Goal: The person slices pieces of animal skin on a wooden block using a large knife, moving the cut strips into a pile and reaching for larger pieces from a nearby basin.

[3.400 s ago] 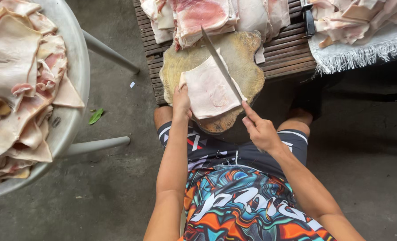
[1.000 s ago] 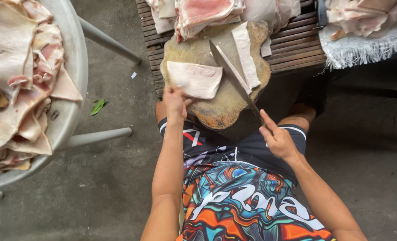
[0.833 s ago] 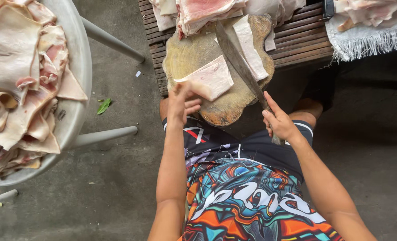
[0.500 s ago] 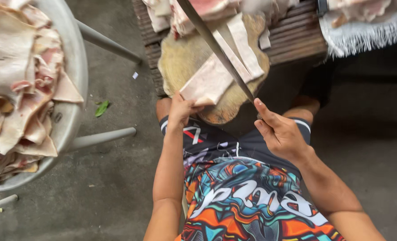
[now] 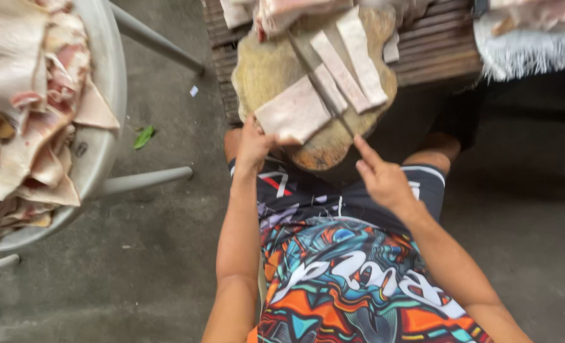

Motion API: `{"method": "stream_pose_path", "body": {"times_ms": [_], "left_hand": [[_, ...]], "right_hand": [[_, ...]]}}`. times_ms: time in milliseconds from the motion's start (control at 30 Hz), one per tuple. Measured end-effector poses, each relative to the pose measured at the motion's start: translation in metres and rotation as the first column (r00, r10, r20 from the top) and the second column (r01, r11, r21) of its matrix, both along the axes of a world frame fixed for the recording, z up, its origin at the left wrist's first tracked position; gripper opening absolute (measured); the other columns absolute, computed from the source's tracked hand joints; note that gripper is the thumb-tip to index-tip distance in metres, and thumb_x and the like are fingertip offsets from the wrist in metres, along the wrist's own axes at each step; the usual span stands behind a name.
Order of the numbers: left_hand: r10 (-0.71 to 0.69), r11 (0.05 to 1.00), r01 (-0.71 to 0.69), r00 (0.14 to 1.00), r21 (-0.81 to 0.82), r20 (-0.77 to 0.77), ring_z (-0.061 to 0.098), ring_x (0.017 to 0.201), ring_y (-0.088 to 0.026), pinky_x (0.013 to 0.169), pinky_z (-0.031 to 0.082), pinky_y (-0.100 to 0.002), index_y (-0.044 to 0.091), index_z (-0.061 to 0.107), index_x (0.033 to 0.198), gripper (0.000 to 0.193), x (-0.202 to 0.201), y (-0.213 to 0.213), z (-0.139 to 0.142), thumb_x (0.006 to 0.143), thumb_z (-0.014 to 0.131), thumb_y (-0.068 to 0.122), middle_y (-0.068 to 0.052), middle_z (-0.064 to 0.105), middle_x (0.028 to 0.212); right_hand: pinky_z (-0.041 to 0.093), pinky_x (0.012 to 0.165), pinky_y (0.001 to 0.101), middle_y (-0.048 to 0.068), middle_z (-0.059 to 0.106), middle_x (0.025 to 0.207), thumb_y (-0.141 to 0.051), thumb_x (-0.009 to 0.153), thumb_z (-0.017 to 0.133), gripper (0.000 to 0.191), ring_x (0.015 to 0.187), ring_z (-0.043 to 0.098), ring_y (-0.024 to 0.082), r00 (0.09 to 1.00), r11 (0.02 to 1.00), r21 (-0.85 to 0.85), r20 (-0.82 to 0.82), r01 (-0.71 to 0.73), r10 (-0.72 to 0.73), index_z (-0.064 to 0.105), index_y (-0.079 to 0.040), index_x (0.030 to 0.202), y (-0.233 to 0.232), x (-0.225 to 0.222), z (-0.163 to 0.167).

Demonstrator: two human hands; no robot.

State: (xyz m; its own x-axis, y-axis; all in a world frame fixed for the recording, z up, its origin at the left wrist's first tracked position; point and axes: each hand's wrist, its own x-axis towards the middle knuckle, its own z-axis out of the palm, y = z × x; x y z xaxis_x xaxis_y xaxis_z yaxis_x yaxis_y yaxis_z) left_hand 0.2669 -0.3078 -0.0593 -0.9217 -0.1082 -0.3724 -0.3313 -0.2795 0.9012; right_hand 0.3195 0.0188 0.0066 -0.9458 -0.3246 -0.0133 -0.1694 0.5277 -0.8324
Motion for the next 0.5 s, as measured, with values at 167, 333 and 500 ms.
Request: {"method": "stream_pose_path", "body": {"times_ms": [167,333,500], "left_hand": [[-0.074,0.994,0.08,0.994,-0.073,0.076,0.069,0.106,-0.028,0.081,0.059,-0.033,-0.001,0.037,0.148,0.076,-0.014,0.013,0.003,0.078,0.063,-0.016,-0.022,0.069,0.123],[-0.169,0.906,0.118,0.981,-0.406,-0.092,0.068,0.112,-0.025,0.092,0.057,-0.03,0.004,0.02,0.16,0.098,-0.014,0.043,0.027,0.078,0.071,-0.012,-0.025,0.067,0.13],[-0.096,0.82,0.092,0.995,-0.566,0.023,0.073,0.083,-0.021,0.069,0.06,-0.031,0.006,0.021,0.158,0.101,0.004,0.047,0.043,0.073,0.073,-0.008,-0.024,0.063,0.135]], "right_hand": [[0.055,0.079,0.0415,0.026,0.072,0.094,-0.027,0.103,0.055,0.057,0.079,0.072,0.039,0.953,0.985,0.135,0.265,0.112,-0.144,0.041,-0.028,0.158,0.016,-0.018,0.023],[0.057,0.078,0.0408,0.024,0.072,0.103,-0.026,0.105,0.055,0.054,0.089,0.074,0.038,0.996,0.997,-0.007,0.041,0.075,-0.075,0.042,-0.024,0.157,0.001,-0.006,0.022],[0.054,0.073,0.0471,0.021,0.073,0.087,-0.024,0.103,0.058,0.059,0.082,0.07,0.041,0.985,0.962,0.272,0.164,0.01,-0.057,0.041,-0.027,0.158,-0.032,0.006,0.006]]}}
